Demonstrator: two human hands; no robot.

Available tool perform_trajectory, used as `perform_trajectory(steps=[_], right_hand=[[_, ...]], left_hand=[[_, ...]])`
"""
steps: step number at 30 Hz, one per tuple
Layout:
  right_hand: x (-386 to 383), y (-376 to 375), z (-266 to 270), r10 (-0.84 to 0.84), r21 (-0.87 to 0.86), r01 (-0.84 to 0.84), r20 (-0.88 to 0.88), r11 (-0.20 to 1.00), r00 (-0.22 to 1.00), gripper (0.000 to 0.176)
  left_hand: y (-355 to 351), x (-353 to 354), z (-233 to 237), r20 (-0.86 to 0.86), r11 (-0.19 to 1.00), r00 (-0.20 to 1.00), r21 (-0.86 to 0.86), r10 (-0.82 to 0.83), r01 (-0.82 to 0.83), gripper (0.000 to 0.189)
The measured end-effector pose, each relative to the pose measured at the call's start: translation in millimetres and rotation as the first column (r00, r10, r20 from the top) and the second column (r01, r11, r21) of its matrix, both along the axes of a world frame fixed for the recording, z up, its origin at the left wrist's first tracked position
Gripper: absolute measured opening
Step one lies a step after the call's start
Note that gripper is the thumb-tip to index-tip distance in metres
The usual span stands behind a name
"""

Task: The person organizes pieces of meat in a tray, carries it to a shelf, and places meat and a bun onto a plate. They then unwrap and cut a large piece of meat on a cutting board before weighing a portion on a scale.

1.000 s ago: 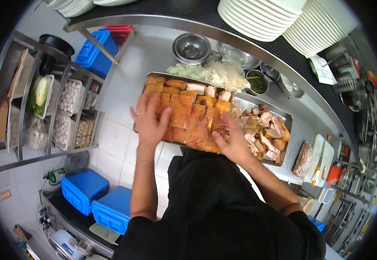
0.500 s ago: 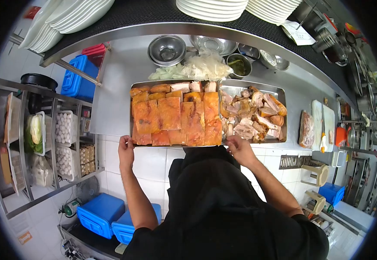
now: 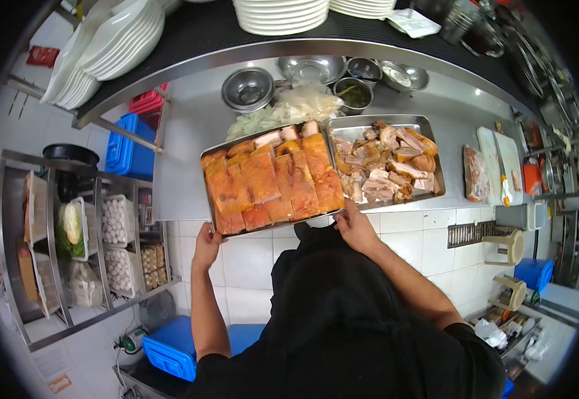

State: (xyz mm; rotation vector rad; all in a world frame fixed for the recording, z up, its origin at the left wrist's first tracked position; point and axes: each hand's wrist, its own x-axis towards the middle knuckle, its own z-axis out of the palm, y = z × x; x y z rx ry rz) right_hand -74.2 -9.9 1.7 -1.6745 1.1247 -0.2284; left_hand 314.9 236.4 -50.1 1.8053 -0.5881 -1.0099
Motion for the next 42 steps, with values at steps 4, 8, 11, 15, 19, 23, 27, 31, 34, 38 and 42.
perform_trajectory(steps=[4,8,11,15,19,23,27,31,34,38,42], right_hand=[[-20.4,4.9,-7.5,-0.018,0.025,0.016,0.078,1.000,0.997,0.049],[-32.2,15.4,-30.6,-0.067,0.342,0.006,0.167,0.940,0.984,0.051],[-19.3,26.9,-32.3,-0.197,0.566,0.062,0.181,0.822,0.963,0.053],[2.8,37.5,-56.2,-0.333,0.679,0.061,0.279,0.732,0.901,0.062],[20.9,52.3,-74.2,-0.306,0.659,0.008,0.338,0.752,0.890,0.073],[31.9,77.0,-81.5,-0.350,0.673,0.006,0.378,0.740,0.857,0.079],[45.0,93.6,-83.4,-0.575,0.780,0.023,0.441,0.626,0.690,0.070],[47.1,100.1,-83.8,-0.685,0.813,-0.014,0.499,0.582,0.530,0.065],[49.8,100.1,-88.5,-0.699,0.808,-0.013,0.518,0.590,0.493,0.065],[54.2,117.1,-76.3,-0.709,0.796,0.030,0.521,0.604,0.475,0.065],[43.2,146.6,-76.6,-0.699,0.784,-0.187,0.615,0.592,0.365,0.065]], left_hand=[[29.7,-27.3,-8.6,-0.008,0.997,0.998,-0.053,0.061,-0.061,0.010],[43.8,-35.6,-0.7,-0.062,0.986,0.989,-0.090,0.137,-0.142,0.010],[50.9,-24.2,2.7,-0.004,0.989,0.989,-0.019,0.147,-0.147,0.010],[61.5,1.3,3.0,0.006,0.984,0.984,0.013,0.180,-0.180,0.010],[57.4,26.1,6.9,-0.017,0.984,0.984,0.037,0.176,-0.175,0.009],[60.2,53.0,2.3,-0.182,0.995,0.979,0.027,0.094,-0.091,0.013],[55.0,69.4,22.9,-0.521,0.998,0.853,-0.057,-0.018,-0.014,0.018],[23.9,75.5,9.6,-0.570,0.988,0.822,-0.136,-0.020,-0.070,0.021],[26.3,80.9,-34.2,-0.292,0.994,0.956,-0.092,0.036,-0.066,0.049],[6.6,74.4,-12.6,-0.172,1.000,0.985,-0.018,-0.022,0.019,0.062],[1.1,97.8,-2.3,-0.140,0.981,0.971,-0.024,-0.195,0.194,0.057]])
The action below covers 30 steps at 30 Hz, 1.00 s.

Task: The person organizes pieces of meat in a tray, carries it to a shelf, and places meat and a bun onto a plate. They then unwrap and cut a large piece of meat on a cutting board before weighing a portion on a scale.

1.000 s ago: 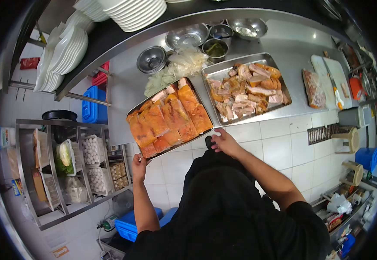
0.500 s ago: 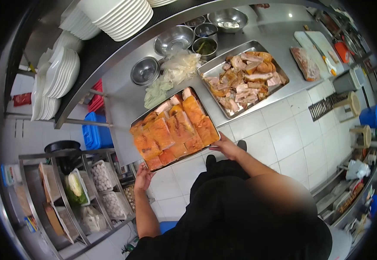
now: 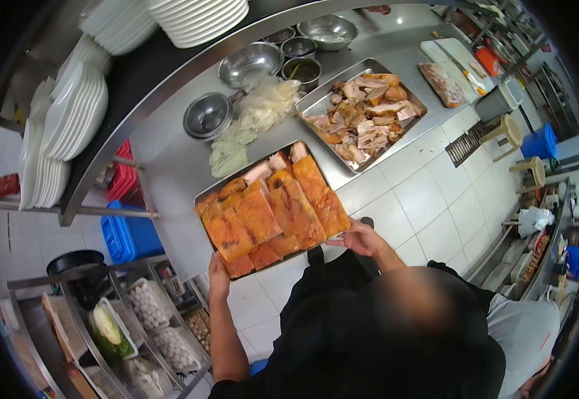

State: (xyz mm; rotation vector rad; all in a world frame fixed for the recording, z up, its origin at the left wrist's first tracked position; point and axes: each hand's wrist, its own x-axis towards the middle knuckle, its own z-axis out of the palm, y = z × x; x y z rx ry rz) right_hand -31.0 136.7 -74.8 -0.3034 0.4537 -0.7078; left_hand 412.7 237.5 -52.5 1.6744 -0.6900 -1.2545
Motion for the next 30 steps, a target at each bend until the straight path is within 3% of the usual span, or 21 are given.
perform_trajectory(steps=[3,4,7,9,12,13,14,15,17,24,27,30], right_hand=[[-7.0,-7.6,-9.9,0.017,0.193,-0.068,0.254,0.979,0.967,0.064],[2.1,-18.1,-10.5,-0.022,0.228,-0.011,0.141,0.974,0.990,0.069],[39.5,-58.3,11.7,-0.002,0.029,0.012,-0.312,1.000,0.950,0.085],[42.9,-67.7,18.1,0.087,0.100,-0.063,-0.255,0.993,0.963,0.090],[39.0,-79.9,4.2,0.144,0.068,-0.133,-0.204,0.989,0.968,0.093],[35.9,-80.1,29.1,0.168,0.071,-0.155,-0.253,0.985,0.953,0.092],[36.4,-82.2,0.8,0.183,0.003,-0.185,-0.171,0.983,0.968,0.089],[33.9,-80.9,-1.8,0.191,-0.001,-0.195,-0.203,0.981,0.960,0.087],[31.9,-75.2,-9.4,0.174,-0.041,-0.186,-0.204,0.982,0.963,0.086],[9.6,-42.3,5.4,0.188,0.065,-0.178,-0.243,0.982,0.952,0.088],[12.1,-38.3,-28.1,0.146,0.103,-0.143,-0.027,0.984,0.989,0.084],[11.7,-29.7,-34.2,0.085,0.070,-0.078,-0.105,0.995,0.991,0.079]], left_hand=[[1.5,4.1,8.6,0.024,0.998,0.998,-0.015,-0.063,0.063,0.053],[1.4,3.8,9.1,0.033,0.997,0.997,-0.016,-0.076,0.076,0.051],[5.4,5.2,-2.0,0.038,0.994,0.996,-0.075,-0.083,0.085,0.048],[15.0,11.0,-13.1,0.031,0.995,0.996,-0.061,-0.080,0.082,0.045],[24.0,-7.7,-8.6,-0.203,0.996,0.979,-0.084,0.004,-0.022,0.041],[31.7,-5.1,-18.3,-0.034,0.994,0.997,-0.085,-0.066,0.063,0.045],[29.4,-10.1,-18.8,-0.184,0.995,0.983,-0.098,-0.010,-0.008,0.045],[27.3,-15.1,-19.1,-0.328,0.992,0.943,-0.098,0.049,-0.085,0.046],[15.9,-20.6,-11.1,-0.431,0.994,0.899,-0.041,0.077,-0.105,0.048],[-22.0,-44.7,23.7,-0.498,0.994,0.867,0.106,0.025,0.033,0.057],[-25.7,-49.7,30.6,-0.508,0.990,0.861,0.131,0.020,0.054,0.061],[-21.1,-51.5,34.7,-0.508,0.987,0.861,0.147,0.022,0.062,0.065]])
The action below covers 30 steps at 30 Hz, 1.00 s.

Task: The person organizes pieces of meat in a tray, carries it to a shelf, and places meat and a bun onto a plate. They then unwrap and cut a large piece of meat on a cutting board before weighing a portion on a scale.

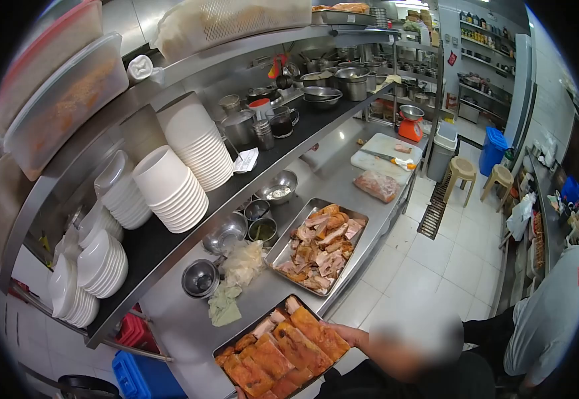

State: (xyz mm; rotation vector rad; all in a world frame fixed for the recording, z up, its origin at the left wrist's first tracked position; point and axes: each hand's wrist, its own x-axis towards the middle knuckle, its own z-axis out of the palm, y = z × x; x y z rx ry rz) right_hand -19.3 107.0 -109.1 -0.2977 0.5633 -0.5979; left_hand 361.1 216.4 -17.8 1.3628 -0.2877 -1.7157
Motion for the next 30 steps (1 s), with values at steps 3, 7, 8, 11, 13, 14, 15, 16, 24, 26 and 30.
perform_trajectory(steps=[3,7,8,11,13,14,15,16,24,26,30], right_hand=[[-3.7,17.1,-1.1,-0.001,0.063,0.000,0.008,0.998,1.000,0.072],[-14.6,48.1,12.3,-0.058,0.070,0.056,0.029,0.996,0.998,0.071],[-19.3,54.2,22.1,-0.067,0.073,0.065,0.031,0.995,0.997,0.072],[-35.4,66.5,34.4,-0.111,0.051,0.108,0.055,0.993,0.992,0.072],[-51.7,71.7,51.7,-0.149,0.045,0.146,0.082,0.988,0.985,0.073],[-64.6,75.1,64.5,-0.171,0.054,0.166,0.097,0.985,0.980,0.074],[-77.5,77.3,85.8,-0.193,0.063,0.187,0.111,0.980,0.975,0.075],[-91.2,79.9,108.7,-0.227,0.000,0.228,0.048,0.974,0.973,0.077],[-226.7,84.0,178.9,-0.546,-0.216,0.579,0.198,0.786,0.814,0.059],[-262.1,83.4,211.6,-0.611,-0.302,0.637,0.186,0.709,0.769,0.057],[-341.9,72.8,237.5,-0.684,-0.332,0.742,0.293,0.582,0.668,0.054]], left_hand=[[9.4,0.7,4.5,-0.004,1.000,1.000,0.020,-0.003,0.004,0.070],[30.8,3.8,12.7,-0.009,0.999,1.000,0.050,-0.004,0.005,0.077],[38.0,5.5,13.9,-0.013,0.998,1.000,0.058,-0.007,0.008,0.078],[64.0,13.2,23.4,-0.032,0.997,0.999,0.071,-0.017,0.020,0.083],[73.1,0.2,43.6,-0.021,0.999,0.999,0.016,-0.036,0.037,0.086],[69.8,-14.4,56.1,0.014,0.997,0.998,-0.047,-0.054,0.055,0.084],[64.5,-33.6,75.5,0.050,0.991,0.997,-0.109,-0.067,0.072,0.083],[56.7,-53.0,92.8,0.086,0.982,0.993,-0.168,-0.078,0.092,0.081],[-32.8,-162.5,122.6,-0.094,0.933,0.957,-0.267,-0.274,0.240,0.075],[-59.4,-202.2,125.4,-0.131,0.917,0.953,-0.335,-0.272,0.215,0.055],[-103.3,-294.5,156.5,-0.080,0.870,0.949,-0.429,-0.306,0.244,0.050]])
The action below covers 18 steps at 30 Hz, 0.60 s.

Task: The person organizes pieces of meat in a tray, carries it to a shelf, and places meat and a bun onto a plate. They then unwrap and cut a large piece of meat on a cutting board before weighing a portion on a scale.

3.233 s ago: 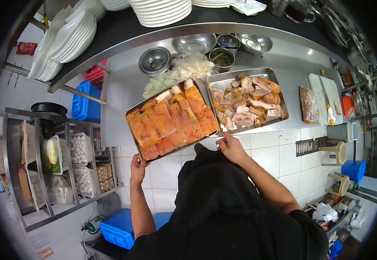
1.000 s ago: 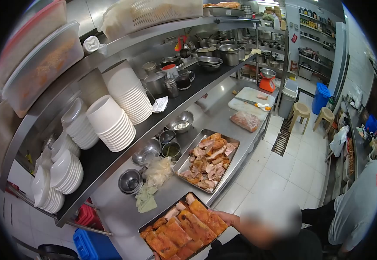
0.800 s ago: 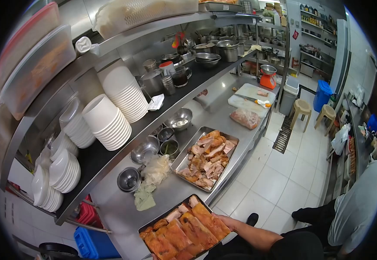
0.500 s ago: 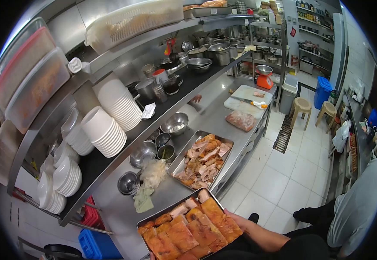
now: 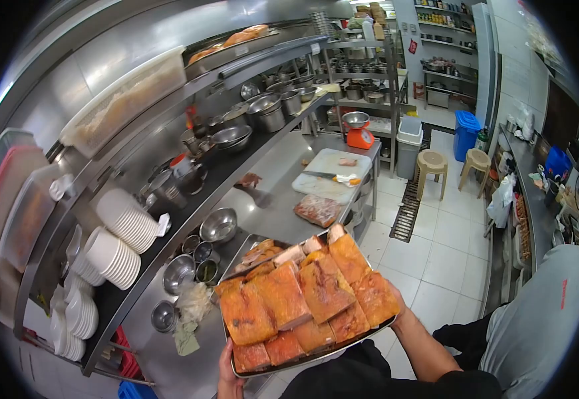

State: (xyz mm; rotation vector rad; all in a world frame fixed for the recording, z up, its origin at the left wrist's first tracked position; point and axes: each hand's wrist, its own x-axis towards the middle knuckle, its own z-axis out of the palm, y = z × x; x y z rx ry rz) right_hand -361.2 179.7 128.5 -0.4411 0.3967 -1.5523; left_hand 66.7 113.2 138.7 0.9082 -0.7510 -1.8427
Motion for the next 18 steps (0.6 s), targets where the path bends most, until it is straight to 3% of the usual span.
perform_trajectory(steps=[1,4,8,11,12,15,16,17,18], right_hand=[[-19.1,-3.1,1.5,-0.035,-0.025,0.036,0.018,0.999,0.999,0.053],[-77.9,-14.0,13.0,-0.068,-0.070,0.078,0.133,0.995,0.989,0.053],[-142.9,-34.7,51.2,-0.154,-0.111,0.176,0.183,0.978,0.971,0.053],[-181.7,-56.4,86.9,-0.243,-0.122,0.273,0.214,0.954,0.946,0.053],[-197.5,-66.1,86.5,-0.256,-0.214,0.284,0.151,0.935,0.955,0.055],[-242.2,-104.3,101.7,-0.442,-0.255,0.426,-0.004,0.868,0.897,0.066],[-257.6,-118.1,111.3,-0.428,-0.315,0.407,0.003,0.857,0.904,0.064],[-273.1,-129.1,123.6,-0.412,-0.370,0.386,0.008,0.845,0.911,0.062],[-291.5,-141.4,131.4,-0.412,-0.399,0.375,-0.009,0.837,0.911,0.063]], left_hand=[[-11.5,-21.5,7.1,0.013,0.999,1.000,-0.042,-0.010,0.010,0.049],[-48.3,-85.4,27.3,-0.156,0.990,0.980,-0.077,-0.126,0.116,0.052],[-97.3,-163.0,56.8,-0.170,0.982,0.976,-0.150,-0.137,0.111,0.062],[-135.0,-223.3,90.2,-0.350,0.969,0.911,-0.193,-0.216,0.156,0.064],[-145.0,-244.0,108.5,-0.351,0.956,0.900,-0.222,-0.260,0.190,0.065],[-190.5,-297.2,134.1,-0.358,0.923,0.871,-0.309,-0.336,0.229,0.068],[-212.2,-310.8,135.0,-0.430,0.900,0.800,-0.315,-0.417,0.300,0.070],[-230.6,-327.9,136.0,-0.361,0.924,0.873,-0.314,-0.328,0.217,0.071],[-248.9,-343.6,141.1,-0.364,0.915,0.856,-0.309,-0.366,0.260,0.072]])
